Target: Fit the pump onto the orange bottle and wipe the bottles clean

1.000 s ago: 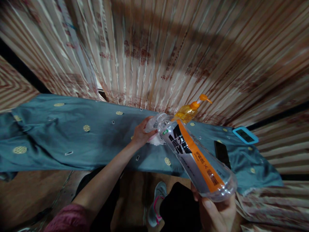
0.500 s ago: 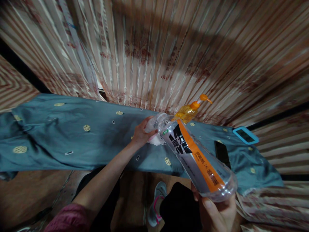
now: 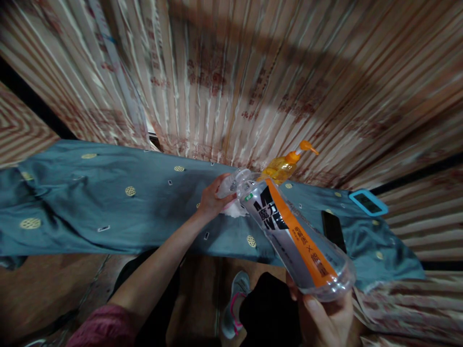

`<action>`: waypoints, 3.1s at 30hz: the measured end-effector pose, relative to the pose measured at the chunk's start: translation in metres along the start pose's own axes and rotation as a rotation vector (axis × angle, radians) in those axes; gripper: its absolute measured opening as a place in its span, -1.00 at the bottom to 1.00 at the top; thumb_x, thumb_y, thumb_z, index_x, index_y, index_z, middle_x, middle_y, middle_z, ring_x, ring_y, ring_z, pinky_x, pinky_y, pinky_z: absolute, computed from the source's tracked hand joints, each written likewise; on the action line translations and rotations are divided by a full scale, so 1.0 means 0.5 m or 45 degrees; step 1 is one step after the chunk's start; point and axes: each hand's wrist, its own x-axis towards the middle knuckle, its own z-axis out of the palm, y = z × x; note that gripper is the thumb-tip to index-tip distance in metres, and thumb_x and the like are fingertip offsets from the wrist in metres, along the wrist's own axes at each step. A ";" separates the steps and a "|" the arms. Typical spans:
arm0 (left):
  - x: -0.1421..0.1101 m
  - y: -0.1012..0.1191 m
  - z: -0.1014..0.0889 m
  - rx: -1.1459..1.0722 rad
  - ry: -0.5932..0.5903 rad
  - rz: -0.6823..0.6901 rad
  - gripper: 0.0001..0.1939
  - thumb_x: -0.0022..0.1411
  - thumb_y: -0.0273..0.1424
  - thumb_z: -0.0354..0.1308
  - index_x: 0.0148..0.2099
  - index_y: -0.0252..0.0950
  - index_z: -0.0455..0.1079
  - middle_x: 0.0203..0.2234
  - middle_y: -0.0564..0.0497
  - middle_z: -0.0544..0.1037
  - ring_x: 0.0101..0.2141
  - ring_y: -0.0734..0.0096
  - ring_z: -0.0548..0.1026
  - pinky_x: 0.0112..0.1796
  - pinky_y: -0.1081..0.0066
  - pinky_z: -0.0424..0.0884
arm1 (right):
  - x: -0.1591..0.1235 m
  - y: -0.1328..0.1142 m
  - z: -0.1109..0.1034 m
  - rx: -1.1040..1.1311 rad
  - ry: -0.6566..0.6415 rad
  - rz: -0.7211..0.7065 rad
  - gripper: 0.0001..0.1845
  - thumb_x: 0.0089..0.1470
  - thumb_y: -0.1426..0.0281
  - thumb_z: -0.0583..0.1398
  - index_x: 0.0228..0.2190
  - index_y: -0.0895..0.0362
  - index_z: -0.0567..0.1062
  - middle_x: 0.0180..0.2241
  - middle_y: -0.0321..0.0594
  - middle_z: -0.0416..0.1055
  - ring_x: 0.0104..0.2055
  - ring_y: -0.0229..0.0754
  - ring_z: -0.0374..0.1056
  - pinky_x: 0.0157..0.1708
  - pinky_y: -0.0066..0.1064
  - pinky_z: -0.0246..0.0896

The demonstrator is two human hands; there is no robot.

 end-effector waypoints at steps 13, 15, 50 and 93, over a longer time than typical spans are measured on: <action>0.000 -0.001 0.001 -0.009 -0.001 0.006 -0.43 0.05 -0.40 0.36 0.13 -0.21 0.36 0.03 -0.03 0.57 -0.02 0.19 0.55 0.00 0.24 0.46 | -0.002 0.002 -0.004 -0.010 -0.040 -0.025 -0.26 -0.20 0.34 0.41 0.07 0.13 0.43 -0.42 -0.18 0.49 -0.54 -0.19 0.34 -0.66 -0.41 0.24; 0.001 -0.002 0.001 -0.013 -0.001 0.004 -0.42 0.04 -0.39 0.36 0.13 -0.21 0.36 0.02 -0.03 0.57 -0.02 0.19 0.55 0.01 0.24 0.46 | -0.003 -0.002 -0.001 -0.015 -0.031 -0.024 -0.27 -0.21 0.33 0.42 0.05 0.11 0.44 -0.40 -0.18 0.48 -0.54 -0.19 0.33 -0.65 -0.41 0.23; 0.000 0.003 0.000 -0.003 -0.006 0.025 -0.44 0.05 -0.40 0.34 0.13 -0.16 0.35 0.02 0.03 0.57 -0.03 0.24 0.55 -0.01 0.30 0.46 | -0.004 -0.007 0.003 -0.020 -0.001 -0.014 -0.31 -0.21 0.33 0.42 0.03 0.07 0.46 -0.33 -0.17 0.47 -0.55 -0.19 0.31 -0.67 -0.39 0.18; 0.001 0.005 -0.001 -0.012 -0.011 0.011 -0.45 0.04 -0.42 0.35 0.10 -0.12 0.36 -0.02 0.06 0.59 -0.06 0.24 0.56 -0.01 0.29 0.46 | -0.001 -0.012 0.005 -0.040 -0.070 0.007 -0.19 -0.17 0.31 0.41 0.15 0.06 0.36 -0.33 -0.15 0.46 -0.51 -0.10 0.37 -0.59 -0.28 0.27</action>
